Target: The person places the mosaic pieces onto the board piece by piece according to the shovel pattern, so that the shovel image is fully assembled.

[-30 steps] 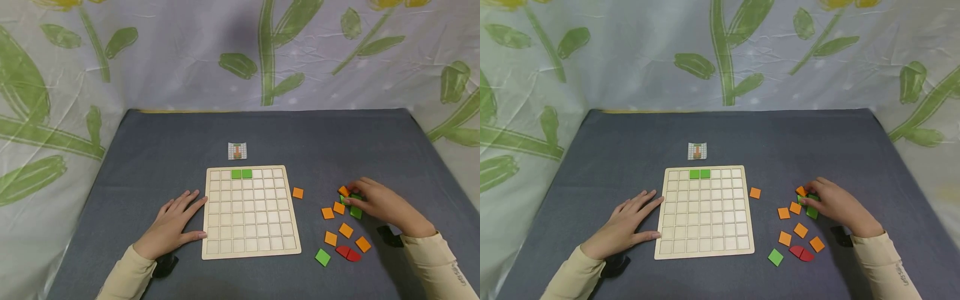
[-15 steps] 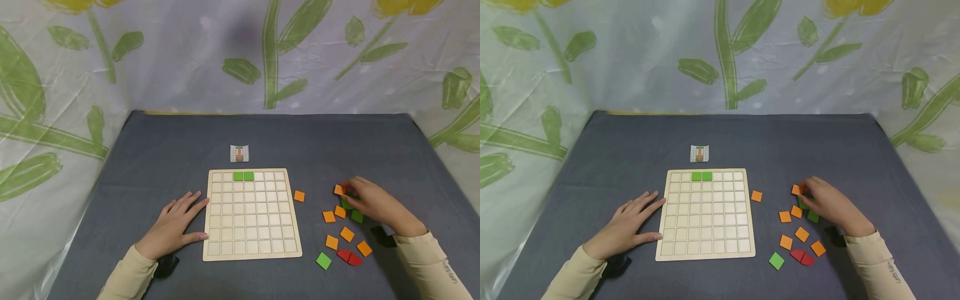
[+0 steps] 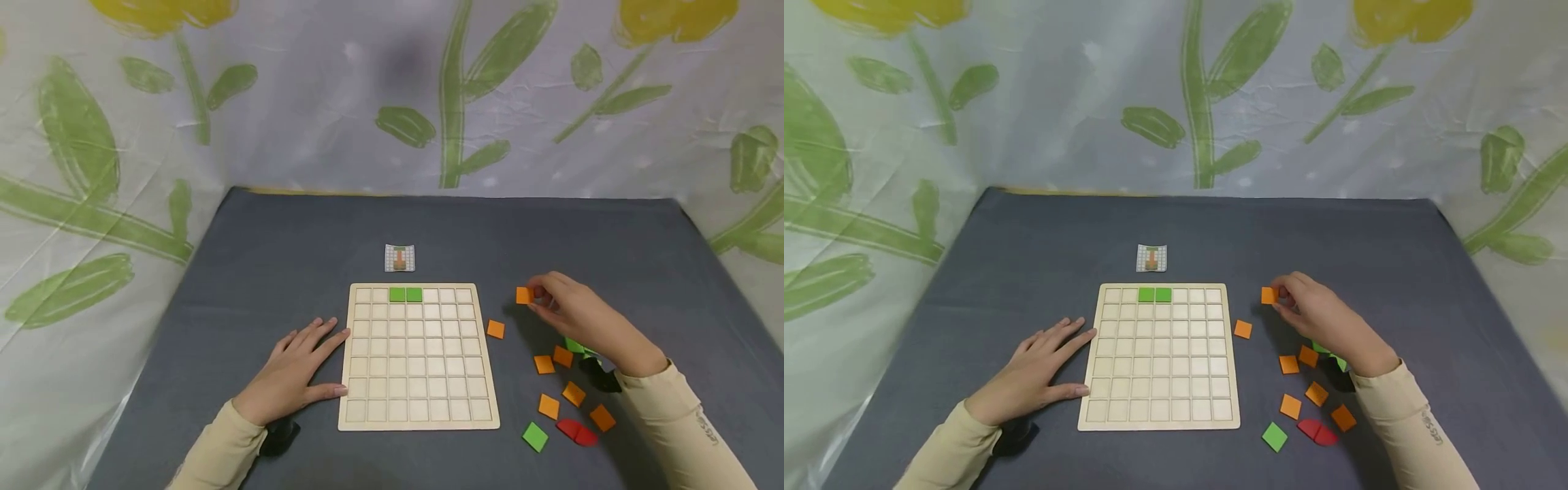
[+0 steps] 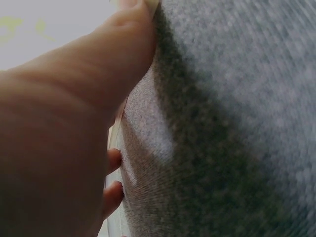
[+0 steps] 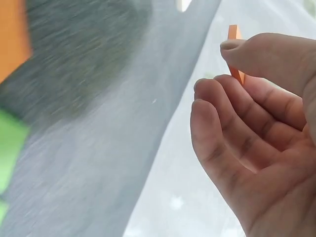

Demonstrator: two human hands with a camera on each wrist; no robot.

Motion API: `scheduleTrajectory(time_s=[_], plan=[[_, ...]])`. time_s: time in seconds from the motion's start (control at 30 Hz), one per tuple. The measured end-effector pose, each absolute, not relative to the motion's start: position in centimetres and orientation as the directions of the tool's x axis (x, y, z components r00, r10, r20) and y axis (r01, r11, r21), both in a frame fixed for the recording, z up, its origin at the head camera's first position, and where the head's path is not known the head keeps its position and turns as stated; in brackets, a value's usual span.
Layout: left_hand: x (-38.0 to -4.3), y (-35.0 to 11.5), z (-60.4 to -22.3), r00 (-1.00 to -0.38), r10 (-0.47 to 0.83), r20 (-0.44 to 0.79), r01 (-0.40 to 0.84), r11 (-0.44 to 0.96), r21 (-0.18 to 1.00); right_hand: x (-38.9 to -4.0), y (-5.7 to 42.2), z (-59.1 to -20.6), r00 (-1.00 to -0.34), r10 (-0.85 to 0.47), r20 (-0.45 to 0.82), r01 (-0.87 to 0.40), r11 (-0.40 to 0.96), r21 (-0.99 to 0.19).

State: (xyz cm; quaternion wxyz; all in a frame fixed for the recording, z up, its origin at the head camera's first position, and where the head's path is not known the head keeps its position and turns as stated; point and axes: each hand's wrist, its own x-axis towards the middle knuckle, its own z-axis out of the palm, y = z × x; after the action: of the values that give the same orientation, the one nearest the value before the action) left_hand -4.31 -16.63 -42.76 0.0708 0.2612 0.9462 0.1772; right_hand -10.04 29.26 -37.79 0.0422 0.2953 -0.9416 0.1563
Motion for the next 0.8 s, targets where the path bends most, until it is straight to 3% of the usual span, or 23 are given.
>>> scheduleTrajectory(time_s=[0.47,0.8], plan=[[-4.0,-16.5,-42.5,-0.859,0.511,-0.030,0.462,0.800,0.382,-12.9,23.7,-37.2,-0.767,-0.620,0.165,-0.637,0.709,-0.302],[-3.9,-16.4,-42.3,-0.860,0.509,-0.034,0.462,0.805,0.373,-14.4,20.4,-38.1,-0.741,-0.665,0.092,-0.654,0.686,-0.318]])
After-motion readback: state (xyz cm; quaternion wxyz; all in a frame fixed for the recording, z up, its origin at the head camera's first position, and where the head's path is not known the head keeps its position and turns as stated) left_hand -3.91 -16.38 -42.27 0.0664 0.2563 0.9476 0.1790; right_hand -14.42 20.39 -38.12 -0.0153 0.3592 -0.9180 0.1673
